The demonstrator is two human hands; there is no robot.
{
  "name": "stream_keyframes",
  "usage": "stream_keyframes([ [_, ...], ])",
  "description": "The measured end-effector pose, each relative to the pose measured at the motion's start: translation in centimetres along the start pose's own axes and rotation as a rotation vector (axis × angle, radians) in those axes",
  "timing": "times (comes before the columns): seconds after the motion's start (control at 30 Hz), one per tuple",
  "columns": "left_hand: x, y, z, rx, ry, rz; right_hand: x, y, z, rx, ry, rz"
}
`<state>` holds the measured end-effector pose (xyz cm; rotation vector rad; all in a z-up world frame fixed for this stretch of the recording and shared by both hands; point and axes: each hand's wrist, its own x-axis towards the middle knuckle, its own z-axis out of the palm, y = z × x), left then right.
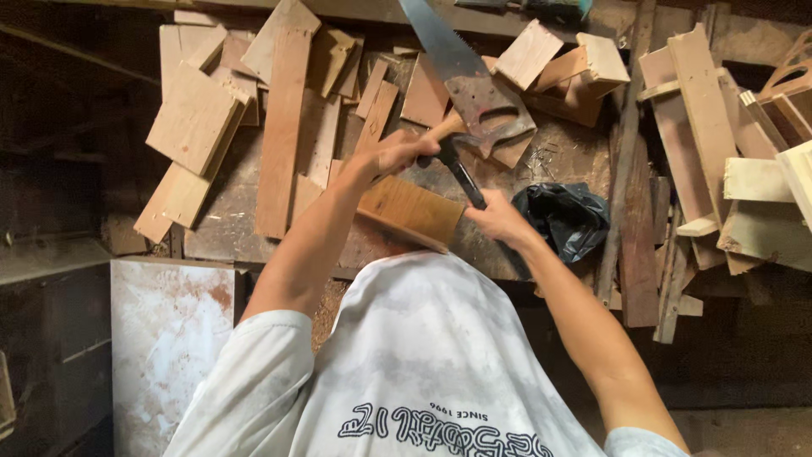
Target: The person assembles a small wooden box by hammering nails into wooden pieces on a workbench. They repeatedly pick up pieces, align them, and drive nails with a hammer, then inspect the assembled box.
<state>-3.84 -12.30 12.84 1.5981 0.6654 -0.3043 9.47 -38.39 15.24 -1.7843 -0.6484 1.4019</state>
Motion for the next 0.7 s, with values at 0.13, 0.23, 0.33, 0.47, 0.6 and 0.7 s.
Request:
stream_keyframes([
  [0.13, 2.6, -2.6, 1.1, -0.613, 0.104, 0.117, 0.8, -1.4, 0.7, 0.3, 0.131, -0.011],
  [0.23, 2.4, -4.8, 1.3, -0.503, 0.191, -0.008, 0.7, -2.5, -0.3, 0.252, 0.096, 0.001],
  [0.33, 2.9, -4.8, -0.4, -0.62, 0.331, 0.13, 0.5, -3.1, -2.1, 0.198, 0.04, 0.02],
  [0.47, 3.1, -3.5, -3.0, -0.904, 0.5, 0.14, 0.5, -3.9, -1.6, -0.272, 0.104, -0.027],
  [0.6, 2.3, -1.9, -4.5, -0.898, 0.476, 0.203, -0.3, -5.8, -1.9, -0.867, 0.1, -0.169],
  [0.7, 2.7, -1.6, -4.4, -0.86, 0.5, 0.169, -1.0, -6.5, -1.5, -1.048, 0.0, -0.105],
])
